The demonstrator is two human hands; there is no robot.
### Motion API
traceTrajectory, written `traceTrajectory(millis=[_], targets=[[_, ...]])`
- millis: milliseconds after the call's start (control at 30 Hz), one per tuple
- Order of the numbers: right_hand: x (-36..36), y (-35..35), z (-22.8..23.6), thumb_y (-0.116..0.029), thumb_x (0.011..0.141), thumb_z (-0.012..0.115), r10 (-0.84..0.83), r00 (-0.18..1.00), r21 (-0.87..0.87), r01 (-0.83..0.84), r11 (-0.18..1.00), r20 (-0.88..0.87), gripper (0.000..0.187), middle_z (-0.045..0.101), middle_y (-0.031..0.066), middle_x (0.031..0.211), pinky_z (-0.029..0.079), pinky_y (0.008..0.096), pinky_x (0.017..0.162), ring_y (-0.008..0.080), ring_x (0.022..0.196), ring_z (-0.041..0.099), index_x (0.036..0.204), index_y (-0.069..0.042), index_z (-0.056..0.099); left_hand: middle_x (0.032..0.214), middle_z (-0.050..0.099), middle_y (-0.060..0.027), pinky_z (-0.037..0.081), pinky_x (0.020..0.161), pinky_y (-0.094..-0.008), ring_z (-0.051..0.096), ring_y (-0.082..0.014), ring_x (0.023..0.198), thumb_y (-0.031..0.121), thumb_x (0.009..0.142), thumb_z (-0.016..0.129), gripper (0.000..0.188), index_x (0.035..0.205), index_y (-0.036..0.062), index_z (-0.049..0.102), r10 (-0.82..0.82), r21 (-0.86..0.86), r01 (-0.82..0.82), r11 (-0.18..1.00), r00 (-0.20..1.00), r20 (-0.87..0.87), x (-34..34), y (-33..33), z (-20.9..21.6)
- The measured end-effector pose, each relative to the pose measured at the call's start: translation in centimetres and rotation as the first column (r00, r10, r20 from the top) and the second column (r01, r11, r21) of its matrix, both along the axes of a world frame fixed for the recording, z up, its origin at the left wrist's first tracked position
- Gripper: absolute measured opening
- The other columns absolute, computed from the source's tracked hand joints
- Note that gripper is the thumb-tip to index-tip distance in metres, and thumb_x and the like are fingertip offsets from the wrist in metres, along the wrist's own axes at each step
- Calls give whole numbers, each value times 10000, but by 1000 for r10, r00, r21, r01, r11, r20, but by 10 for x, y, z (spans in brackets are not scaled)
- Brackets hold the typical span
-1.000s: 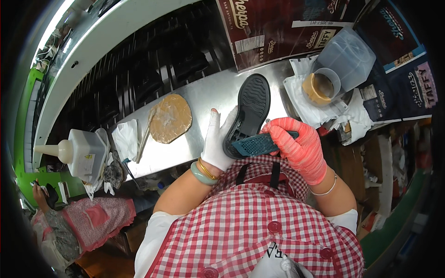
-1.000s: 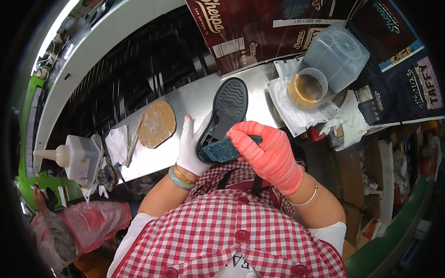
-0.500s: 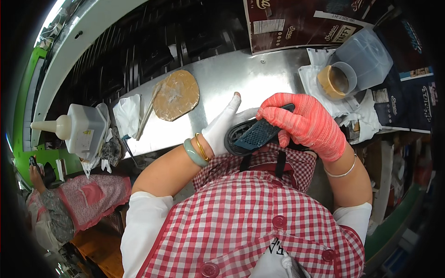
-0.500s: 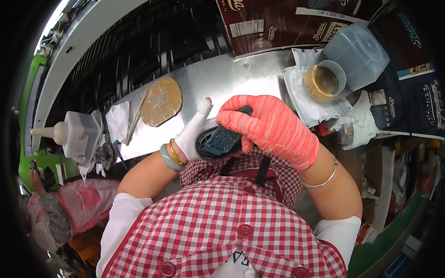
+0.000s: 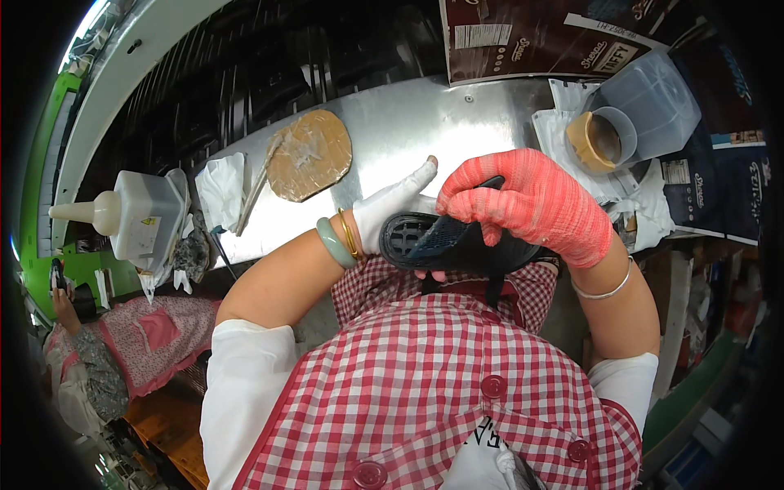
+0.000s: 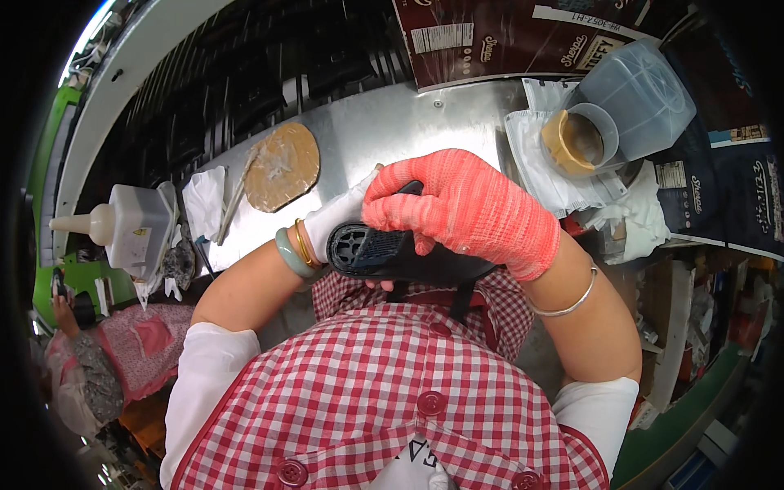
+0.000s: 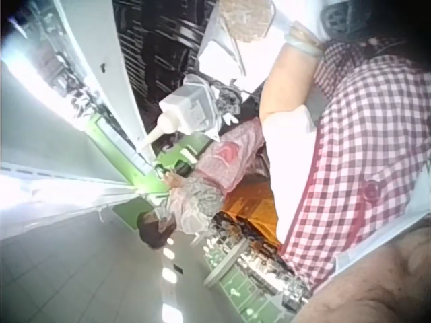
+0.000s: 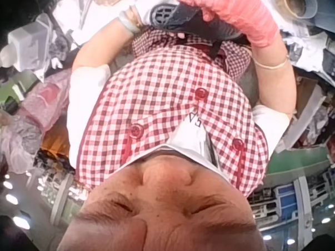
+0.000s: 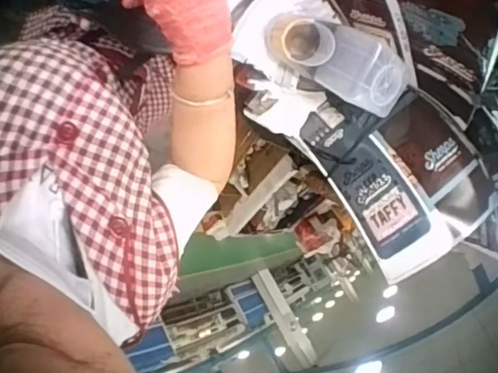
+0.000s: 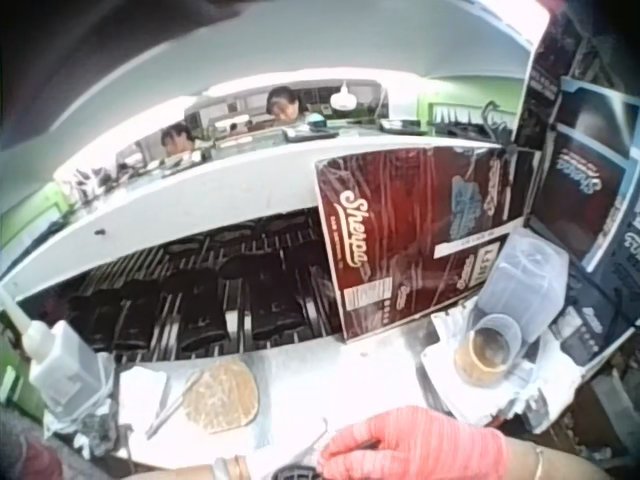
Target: The person scrubs the sole of a black slipper using a blue brush. They repeatedly dip the brush into a small container of liquid and scrub the textured bottom of the slipper held in their left hand. The person works at a metal counter in a commercial setting.
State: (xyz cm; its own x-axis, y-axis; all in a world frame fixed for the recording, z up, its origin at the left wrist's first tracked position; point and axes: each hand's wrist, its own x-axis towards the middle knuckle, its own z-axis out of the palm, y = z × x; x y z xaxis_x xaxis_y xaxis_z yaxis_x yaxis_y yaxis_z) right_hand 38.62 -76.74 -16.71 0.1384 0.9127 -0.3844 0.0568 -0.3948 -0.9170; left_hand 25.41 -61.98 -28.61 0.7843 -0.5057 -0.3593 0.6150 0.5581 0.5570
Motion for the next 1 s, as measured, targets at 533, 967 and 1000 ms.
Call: traceTrajectory(millis=[533,967,1000], targets=[[19,-47,-15,-182,809,593,-150,988,-49,148,988,-35,220,597,11,712,437,198,546,74,555,533,907,-3,675,1096,596,-250,570,523,-333,673,-323,677,783,806,206,1018,1321,-80,373,48,95,-34,995,987,-157,-4,7,7],[80,-111,-3,-254,871,643,-903,426,454,795,402,55,246,651,5,859,382,161,505,20,589,530,982,-34,660,1347,436,-160,295,1079,-455,406,-299,1260,304,949,427,545,1378,-4,294,750,-208,-721,661,631,198,-19,25,14],[85,-116,-8,-238,870,643,-907,404,444,795,412,119,241,650,8,866,395,171,516,30,590,532,990,-29,656,1361,421,-158,282,1086,-463,385,-304,1272,343,957,410,548,1375,5,304,774,-250,-741,623,630,63,-20,14,13]])
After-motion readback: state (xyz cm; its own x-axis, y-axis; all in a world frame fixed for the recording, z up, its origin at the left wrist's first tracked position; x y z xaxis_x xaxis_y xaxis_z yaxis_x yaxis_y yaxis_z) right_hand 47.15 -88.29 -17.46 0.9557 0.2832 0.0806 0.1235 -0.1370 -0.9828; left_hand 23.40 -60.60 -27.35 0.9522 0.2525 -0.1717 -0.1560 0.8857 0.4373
